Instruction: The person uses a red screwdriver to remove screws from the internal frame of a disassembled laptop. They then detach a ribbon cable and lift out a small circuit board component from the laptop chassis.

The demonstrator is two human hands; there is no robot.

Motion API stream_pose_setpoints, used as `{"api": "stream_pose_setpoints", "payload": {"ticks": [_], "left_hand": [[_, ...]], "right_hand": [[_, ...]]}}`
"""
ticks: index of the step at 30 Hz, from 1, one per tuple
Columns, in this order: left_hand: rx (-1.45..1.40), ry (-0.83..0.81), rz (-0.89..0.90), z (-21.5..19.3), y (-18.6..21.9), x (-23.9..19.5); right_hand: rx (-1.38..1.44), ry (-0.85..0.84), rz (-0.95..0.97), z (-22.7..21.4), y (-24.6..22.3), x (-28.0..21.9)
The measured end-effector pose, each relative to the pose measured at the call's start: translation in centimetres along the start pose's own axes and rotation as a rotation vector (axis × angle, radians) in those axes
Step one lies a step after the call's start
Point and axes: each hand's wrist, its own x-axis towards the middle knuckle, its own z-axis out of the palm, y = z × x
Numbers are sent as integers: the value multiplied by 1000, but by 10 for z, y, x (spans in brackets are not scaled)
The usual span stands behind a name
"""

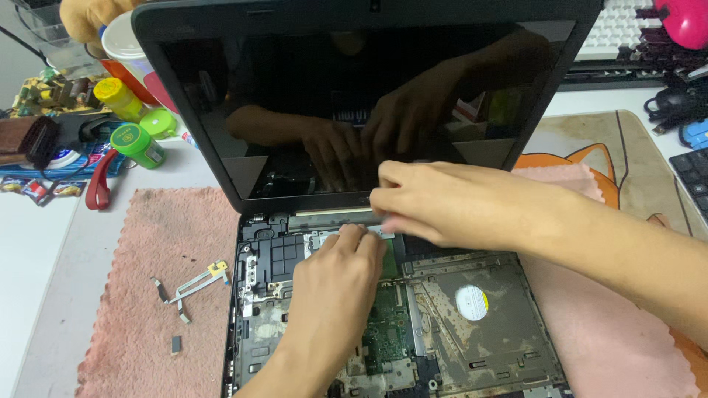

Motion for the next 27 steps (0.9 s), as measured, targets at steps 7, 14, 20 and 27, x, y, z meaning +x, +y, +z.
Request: {"api": "stream_pose_setpoints", "payload": {"ticks": [7, 14, 20, 27], "left_hand": [[35, 137, -16, 16, -5, 14], [-263, 87, -45, 18, 1, 23], [-295, 48, -108, 24, 1, 27], [-339, 4, -126, 20, 0, 29]], "right_hand": [[139, 16, -16, -5, 0, -6], [261, 89, 43, 3, 1, -14], [227, 273, -154, 8, 1, -34], [253, 450, -20, -2, -14, -71]]}}
